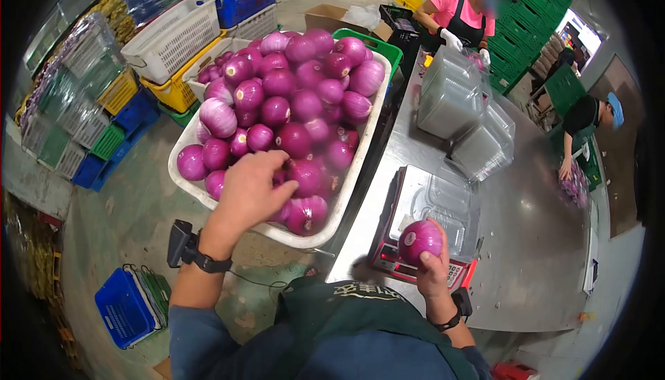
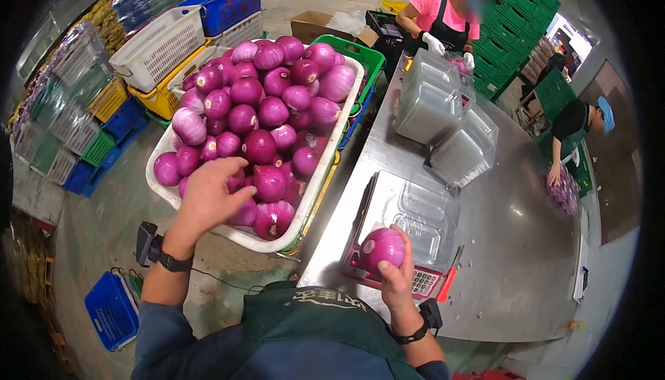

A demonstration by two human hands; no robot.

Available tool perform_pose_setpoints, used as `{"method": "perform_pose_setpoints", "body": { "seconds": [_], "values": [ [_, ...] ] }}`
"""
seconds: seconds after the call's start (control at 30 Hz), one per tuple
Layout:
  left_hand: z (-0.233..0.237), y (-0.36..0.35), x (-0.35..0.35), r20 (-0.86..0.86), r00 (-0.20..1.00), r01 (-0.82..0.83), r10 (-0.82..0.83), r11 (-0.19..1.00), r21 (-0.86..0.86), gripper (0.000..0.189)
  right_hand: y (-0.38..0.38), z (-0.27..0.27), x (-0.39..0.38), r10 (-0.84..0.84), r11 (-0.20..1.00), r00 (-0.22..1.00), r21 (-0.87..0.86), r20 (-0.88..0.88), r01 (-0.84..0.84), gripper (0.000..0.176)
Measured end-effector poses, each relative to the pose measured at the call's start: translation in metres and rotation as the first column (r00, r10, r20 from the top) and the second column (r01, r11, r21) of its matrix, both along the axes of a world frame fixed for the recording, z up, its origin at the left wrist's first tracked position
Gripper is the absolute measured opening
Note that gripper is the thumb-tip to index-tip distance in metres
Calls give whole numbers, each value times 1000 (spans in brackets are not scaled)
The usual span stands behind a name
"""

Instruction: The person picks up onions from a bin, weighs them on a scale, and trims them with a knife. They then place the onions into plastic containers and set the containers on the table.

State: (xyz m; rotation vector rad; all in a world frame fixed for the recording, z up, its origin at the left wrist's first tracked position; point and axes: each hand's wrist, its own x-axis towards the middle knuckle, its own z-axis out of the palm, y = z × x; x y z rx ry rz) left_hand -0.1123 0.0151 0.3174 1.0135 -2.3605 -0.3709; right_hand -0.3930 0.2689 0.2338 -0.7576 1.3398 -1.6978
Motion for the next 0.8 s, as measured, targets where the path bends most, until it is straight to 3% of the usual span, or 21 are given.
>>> {"method": "perform_pose_setpoints", "body": {
  "seconds": [0.07,0.2,0.27,0.3,0.33,0.4,0.53,0.67,0.7,0.73,0.8],
  "values": [
    [-6,-19,1,-1,1000,-19,19,995,-95,39,5,-1,-2,-105,994,982,-10,156,108,87],
    [-1,-49,-15,155,985,-60,72,995,-79,40,12,-2,-4,-174,985,977,25,125,173,89],
    [-16,-71,-29,267,959,172,-95,944,-282,34,13,-6,-6,-189,982,976,18,110,188,88],
    [-13,-74,-37,405,907,223,-118,949,-222,35,13,-7,-7,-197,980,976,11,95,197,87],
    [-14,-77,-41,403,907,232,-127,947,-224,35,13,-7,-9,-206,979,974,9,93,206,87],
    [-23,-86,-47,500,849,403,-172,823,-400,34,14,-6,-10,-218,976,970,32,104,216,85],
    [-42,-101,-57,619,779,427,-103,809,-403,36,17,-8,-18,-286,958,954,-5,89,287,83],
    [-37,-116,-57,644,736,507,-209,801,-318,31,23,-12,-31,-273,961,945,15,182,275,83],
    [-34,-115,-57,654,726,507,-213,808,-301,45,24,-13,-36,-264,964,946,8,186,268,82],
    [-30,-112,-57,654,725,513,-214,802,-306,45,25,-12,-41,-270,961,945,2,186,275,82],
    [-18,-103,-55,402,855,430,-327,880,-199,71,28,-7,-51,-289,952,925,-32,247,306,82]
  ]
}}
